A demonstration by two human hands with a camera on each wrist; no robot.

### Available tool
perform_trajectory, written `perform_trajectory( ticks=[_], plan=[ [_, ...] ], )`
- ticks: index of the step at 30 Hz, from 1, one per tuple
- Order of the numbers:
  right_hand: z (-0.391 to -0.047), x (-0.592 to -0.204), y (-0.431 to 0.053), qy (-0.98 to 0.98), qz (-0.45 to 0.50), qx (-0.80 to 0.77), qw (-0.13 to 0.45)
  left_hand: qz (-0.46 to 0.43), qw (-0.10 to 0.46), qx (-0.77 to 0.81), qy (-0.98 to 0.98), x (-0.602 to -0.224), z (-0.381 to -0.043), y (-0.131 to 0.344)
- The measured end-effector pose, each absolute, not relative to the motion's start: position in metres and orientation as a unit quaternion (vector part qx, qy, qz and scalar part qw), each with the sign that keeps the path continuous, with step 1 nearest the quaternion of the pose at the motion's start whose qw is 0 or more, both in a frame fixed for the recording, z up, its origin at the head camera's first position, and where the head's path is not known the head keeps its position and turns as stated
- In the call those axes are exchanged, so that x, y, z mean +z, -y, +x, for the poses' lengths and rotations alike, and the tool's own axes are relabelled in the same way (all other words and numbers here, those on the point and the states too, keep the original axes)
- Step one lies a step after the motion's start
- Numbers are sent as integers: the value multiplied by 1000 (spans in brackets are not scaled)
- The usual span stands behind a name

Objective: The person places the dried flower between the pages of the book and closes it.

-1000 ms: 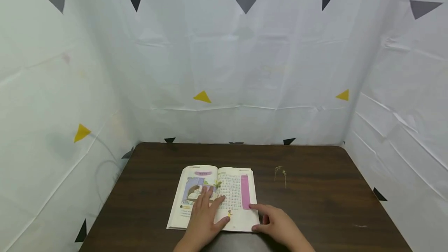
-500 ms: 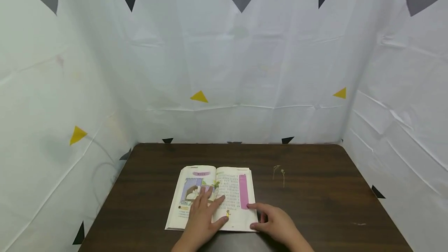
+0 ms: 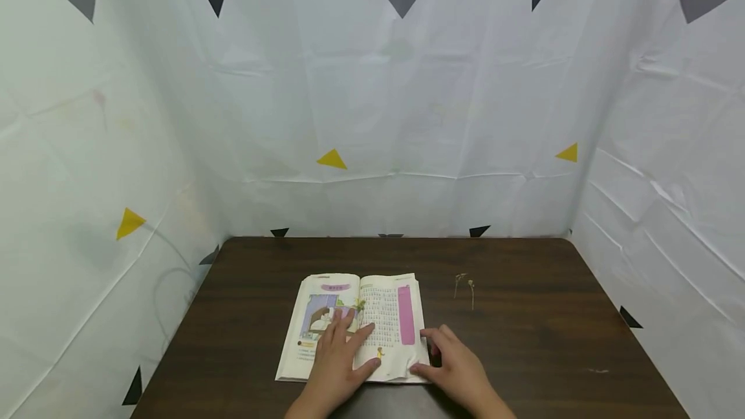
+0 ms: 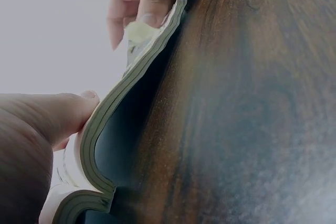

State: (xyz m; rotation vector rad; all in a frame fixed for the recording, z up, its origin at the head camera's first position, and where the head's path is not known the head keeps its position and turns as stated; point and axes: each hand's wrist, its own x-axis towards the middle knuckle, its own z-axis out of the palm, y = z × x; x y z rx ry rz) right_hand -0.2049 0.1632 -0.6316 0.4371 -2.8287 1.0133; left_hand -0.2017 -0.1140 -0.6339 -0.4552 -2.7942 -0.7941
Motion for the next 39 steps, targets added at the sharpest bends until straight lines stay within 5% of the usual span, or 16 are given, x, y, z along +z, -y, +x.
perform_trajectory(
  ticks=[11, 17, 23, 35, 39],
  plan=[
    [-197, -622, -148, 796, 225, 559, 49, -152, 102, -262, 948, -633, -200, 113],
    [-188, -617, -123, 726, 138, 671, -60, -157, 111, -253, 948, -634, -199, 114],
    [-186, -627, -110, 658, 206, 715, -113, -167, 129, -256, 944, -634, -199, 114],
    [-185, -637, -99, 760, 337, 555, -34, -154, 153, -347, 912, -636, -205, 119],
    [-186, -638, -95, 799, 382, 461, 53, -130, 151, -395, 897, -630, -209, 119]
  ],
)
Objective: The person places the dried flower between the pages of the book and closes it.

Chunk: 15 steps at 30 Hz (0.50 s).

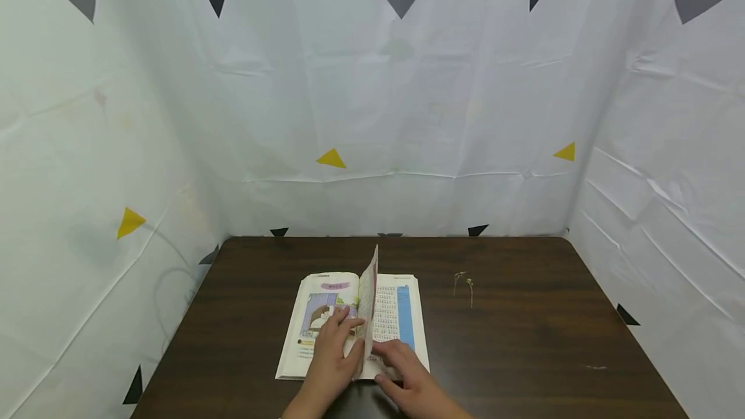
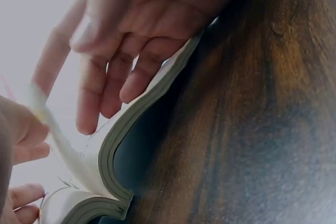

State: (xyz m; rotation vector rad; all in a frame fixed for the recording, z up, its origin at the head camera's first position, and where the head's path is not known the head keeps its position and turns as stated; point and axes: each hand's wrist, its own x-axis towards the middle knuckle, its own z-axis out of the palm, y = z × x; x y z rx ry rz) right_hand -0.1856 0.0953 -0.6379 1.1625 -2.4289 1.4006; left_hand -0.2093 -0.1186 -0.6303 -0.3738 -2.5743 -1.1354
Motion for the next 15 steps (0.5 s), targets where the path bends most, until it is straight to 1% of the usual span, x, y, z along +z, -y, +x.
perform_trajectory(
  ticks=[2, 4, 6, 11, 15],
  plan=[
    [-186, -639, -94, 812, 405, 405, 112, -123, 152, -413, 890, -628, -211, 118],
    [-187, -640, -92, 815, 419, 368, 154, -115, 153, -433, 881, -626, -211, 117],
    [-186, -641, -91, 814, 427, 355, 169, -105, 151, -459, 869, -625, -211, 117],
    [-185, -639, -89, 821, 428, 340, 166, -77, 141, -518, 840, -619, -208, 118],
    [-182, -636, -84, 846, 412, 317, 119, -89, 147, -543, 822, -610, -201, 122]
  ],
)
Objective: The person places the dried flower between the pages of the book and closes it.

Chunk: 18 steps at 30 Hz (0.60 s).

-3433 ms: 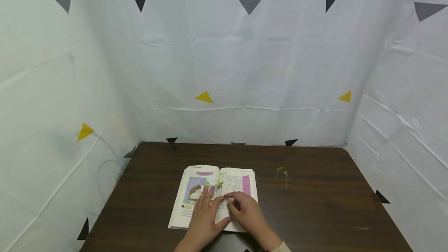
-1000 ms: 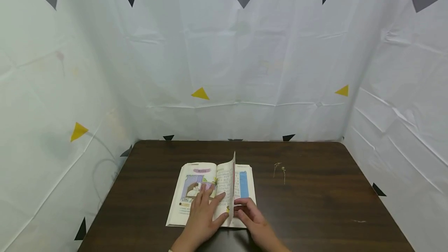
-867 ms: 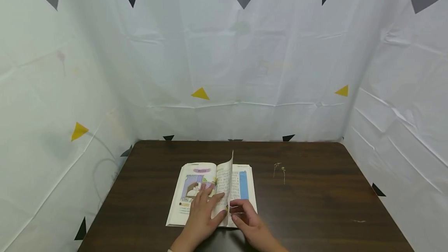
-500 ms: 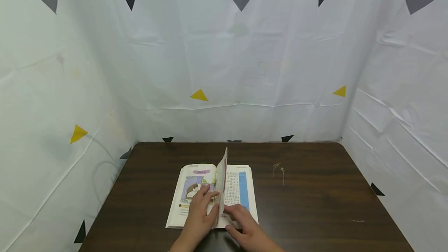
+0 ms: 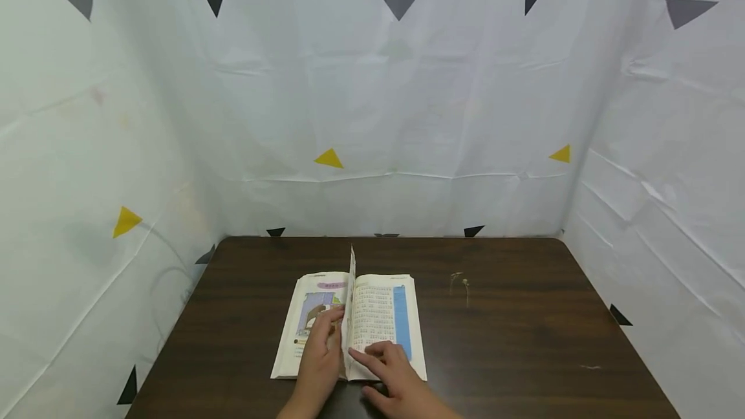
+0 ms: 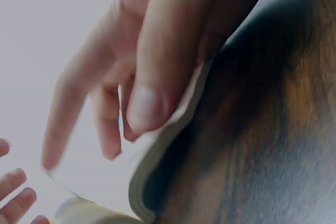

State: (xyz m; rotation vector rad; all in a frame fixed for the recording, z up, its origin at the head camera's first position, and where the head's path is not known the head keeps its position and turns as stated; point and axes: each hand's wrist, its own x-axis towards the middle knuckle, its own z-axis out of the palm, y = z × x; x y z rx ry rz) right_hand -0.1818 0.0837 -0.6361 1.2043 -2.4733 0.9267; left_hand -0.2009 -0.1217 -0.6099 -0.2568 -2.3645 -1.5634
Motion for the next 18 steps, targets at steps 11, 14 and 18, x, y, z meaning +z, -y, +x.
perform_trajectory(
  ticks=[11, 14, 18],
  plan=[
    [-182, -636, -77, 897, 359, 247, 72, -247, 316, -418, 815, -584, -186, 119],
    [-182, -637, -79, 894, 365, 254, 61, -221, 327, -387, 833, -581, -183, 119],
    [-181, -637, -81, 878, 384, 280, 62, -138, 333, -358, 861, -580, -182, 127]
  ],
)
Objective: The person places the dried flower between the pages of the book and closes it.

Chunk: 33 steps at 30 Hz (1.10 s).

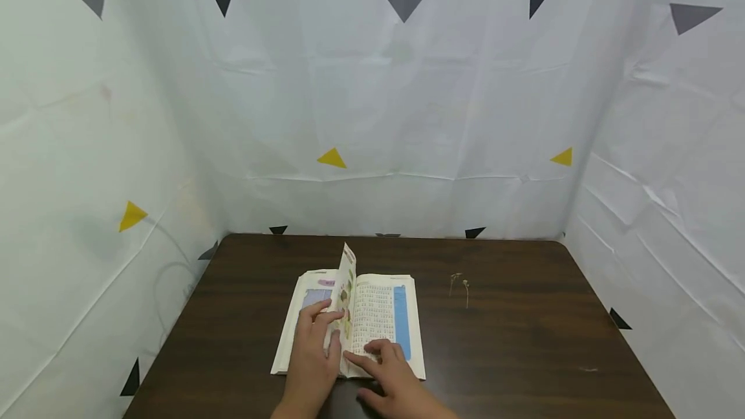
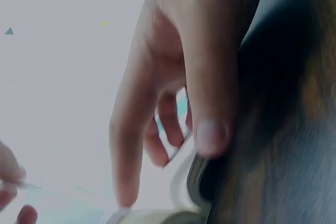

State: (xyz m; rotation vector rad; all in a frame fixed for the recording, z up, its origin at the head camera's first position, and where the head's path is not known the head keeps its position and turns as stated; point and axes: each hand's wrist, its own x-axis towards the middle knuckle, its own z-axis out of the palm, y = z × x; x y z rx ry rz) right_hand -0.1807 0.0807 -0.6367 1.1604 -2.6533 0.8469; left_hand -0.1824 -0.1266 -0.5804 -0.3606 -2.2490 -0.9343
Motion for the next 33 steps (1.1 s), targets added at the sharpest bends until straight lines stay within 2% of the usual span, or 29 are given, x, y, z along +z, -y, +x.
perform_trajectory(
  ticks=[4, 7, 9, 16, 21, 23, 26, 30, 33],
  plan=[
    [-182, -634, -85, 848, 398, 346, 53, -49, 302, -333, 892, -579, -184, 140],
    [-183, -629, -91, 823, 384, 417, 7, -8, 261, -315, 912, -579, -186, 151],
    [-184, -625, -97, 817, 359, 451, -19, 5, 237, -304, 923, -580, -188, 157],
    [-196, -609, -125, 845, 272, 459, -42, 17, 154, -249, 956, -588, -192, 167],
    [-207, -619, -145, 836, 194, 502, -108, 38, 95, -219, 970, -590, -191, 160],
    [-211, -624, -149, 812, 165, 542, -140, 29, 99, -215, 971, -590, -192, 150],
    [-216, -628, -150, 784, 143, 580, -169, -49, 117, -201, 971, -594, -193, 130],
    [-220, -630, -149, 776, 138, 590, -174, -171, 115, -166, 964, -608, -191, 107],
    [-218, -630, -151, 779, 139, 588, -168, -182, 109, -160, 964, -620, -188, 94]
  ],
)
